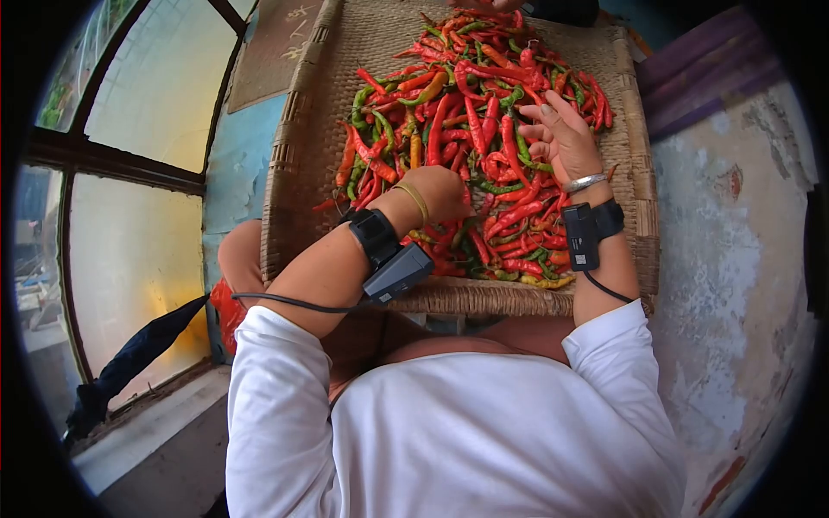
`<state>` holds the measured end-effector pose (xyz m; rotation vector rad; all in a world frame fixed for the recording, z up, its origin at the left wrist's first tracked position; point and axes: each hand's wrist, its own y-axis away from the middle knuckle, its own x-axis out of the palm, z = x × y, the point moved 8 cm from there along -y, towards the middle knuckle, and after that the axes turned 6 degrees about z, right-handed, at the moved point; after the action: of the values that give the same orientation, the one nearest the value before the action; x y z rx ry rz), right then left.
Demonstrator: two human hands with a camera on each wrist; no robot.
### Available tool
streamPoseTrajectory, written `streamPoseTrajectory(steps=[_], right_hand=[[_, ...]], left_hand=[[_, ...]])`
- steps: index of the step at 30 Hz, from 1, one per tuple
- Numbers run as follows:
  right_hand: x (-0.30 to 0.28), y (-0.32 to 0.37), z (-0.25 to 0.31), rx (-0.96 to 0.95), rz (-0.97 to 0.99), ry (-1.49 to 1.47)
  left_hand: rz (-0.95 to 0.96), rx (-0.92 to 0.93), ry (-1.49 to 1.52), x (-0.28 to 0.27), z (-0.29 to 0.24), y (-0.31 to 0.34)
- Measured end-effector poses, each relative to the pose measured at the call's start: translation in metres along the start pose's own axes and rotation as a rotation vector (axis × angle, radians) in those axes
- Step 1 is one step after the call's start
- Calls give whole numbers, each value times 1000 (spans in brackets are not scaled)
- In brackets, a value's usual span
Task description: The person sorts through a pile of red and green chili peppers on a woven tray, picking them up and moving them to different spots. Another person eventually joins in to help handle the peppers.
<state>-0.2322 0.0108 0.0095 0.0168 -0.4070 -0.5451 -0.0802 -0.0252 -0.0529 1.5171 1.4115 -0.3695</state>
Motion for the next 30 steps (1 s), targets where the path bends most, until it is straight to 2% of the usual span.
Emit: streamPoseTrajectory(steps=[1,3,6,8,10,12,14,16,17,18,19,20,21,22,24,27,28,30], right_hand=[[-1,0,-10,59,63,255],[13,5,-22,168,240,689],[36,18,-47,232,462,856],[37,16,-54,97,459,1038],[38,15,-59,63,487,1183],[34,15,-69,119,501,1190],[33,16,-71,98,519,1229],[34,18,-77,142,575,1139],[36,18,-78,161,593,1144],[39,18,-75,153,591,1147],[37,20,-76,253,551,1061],[35,21,-77,353,512,974],[34,20,-81,345,530,846],[33,20,-78,341,529,851],[32,25,-79,516,470,566],[31,25,-77,540,517,436],[30,25,-75,543,517,436],[28,22,-61,454,511,742]], left_hand=[[61,-95,-77,4,2,1],[22,-110,-112,5,-3,3],[-52,-137,-136,4,-6,3],[-94,-147,-133,5,-4,0],[-116,-186,-92,8,4,-5],[-117,-182,-49,10,8,-8],[-116,-179,1,9,13,-8],[-222,-14,181,-4,10,-4],[-226,-12,176,-9,10,0],[-234,34,353,-15,10,3],[-242,82,530,-21,9,6],[-247,87,526,-26,8,9],[-214,123,573,-29,4,11],[-180,159,622,-29,0,13],[-179,202,663,-31,-6,16],[-185,283,672,-29,-11,13],[-195,322,639,-29,-14,13],[-204,276,548,-28,-9,12]])
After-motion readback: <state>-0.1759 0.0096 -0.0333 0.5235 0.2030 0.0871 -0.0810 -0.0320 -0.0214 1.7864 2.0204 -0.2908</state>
